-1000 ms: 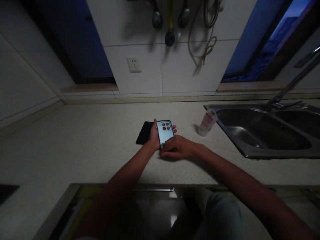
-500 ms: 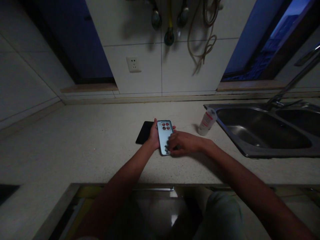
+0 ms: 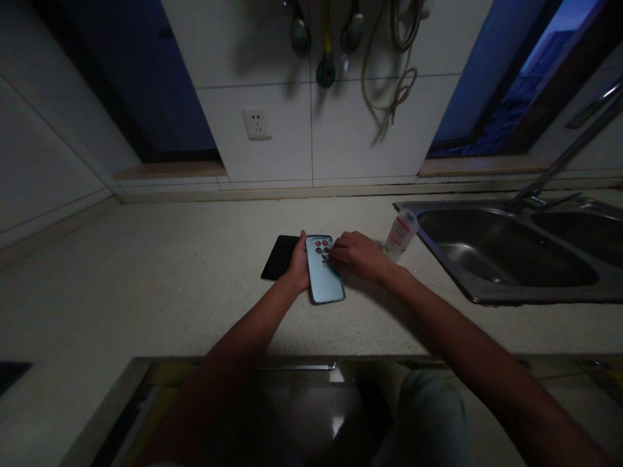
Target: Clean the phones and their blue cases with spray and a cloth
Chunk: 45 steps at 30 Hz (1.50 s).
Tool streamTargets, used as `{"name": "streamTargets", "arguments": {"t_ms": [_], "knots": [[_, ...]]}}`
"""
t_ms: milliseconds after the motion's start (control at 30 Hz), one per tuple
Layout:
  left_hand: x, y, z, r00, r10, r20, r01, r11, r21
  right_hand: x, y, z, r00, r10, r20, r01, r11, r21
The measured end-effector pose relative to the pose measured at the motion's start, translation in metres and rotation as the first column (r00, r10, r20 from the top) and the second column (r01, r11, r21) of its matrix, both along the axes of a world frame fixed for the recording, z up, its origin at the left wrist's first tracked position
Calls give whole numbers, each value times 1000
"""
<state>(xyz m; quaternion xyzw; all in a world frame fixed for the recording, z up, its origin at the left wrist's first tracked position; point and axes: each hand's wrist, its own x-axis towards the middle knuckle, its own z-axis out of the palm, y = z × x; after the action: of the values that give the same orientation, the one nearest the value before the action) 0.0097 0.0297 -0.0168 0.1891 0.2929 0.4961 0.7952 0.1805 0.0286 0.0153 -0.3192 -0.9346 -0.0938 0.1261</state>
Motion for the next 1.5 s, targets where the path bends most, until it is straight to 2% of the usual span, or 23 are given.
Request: {"name": "streamTargets", "arguments": {"t_ms": [100, 200, 433, 667, 800, 967, 1133, 1267, 1367, 1500], "knots": [[1, -2, -1, 1000, -22, 17, 22, 1000, 3, -1, 2, -2, 986, -154, -57, 155, 988, 15], [2, -4, 1, 999, -40, 12, 40, 999, -2, -3, 3, -5, 966, -227, -124, 230, 973, 11], [5, -4, 1, 1000, 2, 7, -2, 1000, -28, -7, 2, -18, 958, -144, -249, 162, 985, 54], [10, -10, -1, 994, -104, -30, 104, 994, -22, -11, 1, -32, 860, -125, -494, 175, 983, 56], [11, -13, -1, 993, -110, -54, 108, 994, -32, -16, 1, -39, 857, -36, -515, 71, 996, 49], [9, -11, -6, 994, -104, -26, 103, 994, -35, -17, -1, -40, 841, 151, -520, -130, 989, 76], [6, -7, -6, 994, -102, 29, 104, 994, -42, -14, -7, -32, 817, 324, -476, -362, 932, 14], [3, -3, -3, 997, -74, 18, 75, 997, -22, -20, -17, -30, 774, 460, -435, -530, 847, -47], [0, 1, -3, 994, -105, -5, 105, 994, -16, -25, -23, -31, 769, 486, -415, -559, 827, -68], [-2, 5, -8, 995, -97, 11, 97, 995, -9, -26, -23, -27, 815, 467, -342, -526, 845, -100]]}}
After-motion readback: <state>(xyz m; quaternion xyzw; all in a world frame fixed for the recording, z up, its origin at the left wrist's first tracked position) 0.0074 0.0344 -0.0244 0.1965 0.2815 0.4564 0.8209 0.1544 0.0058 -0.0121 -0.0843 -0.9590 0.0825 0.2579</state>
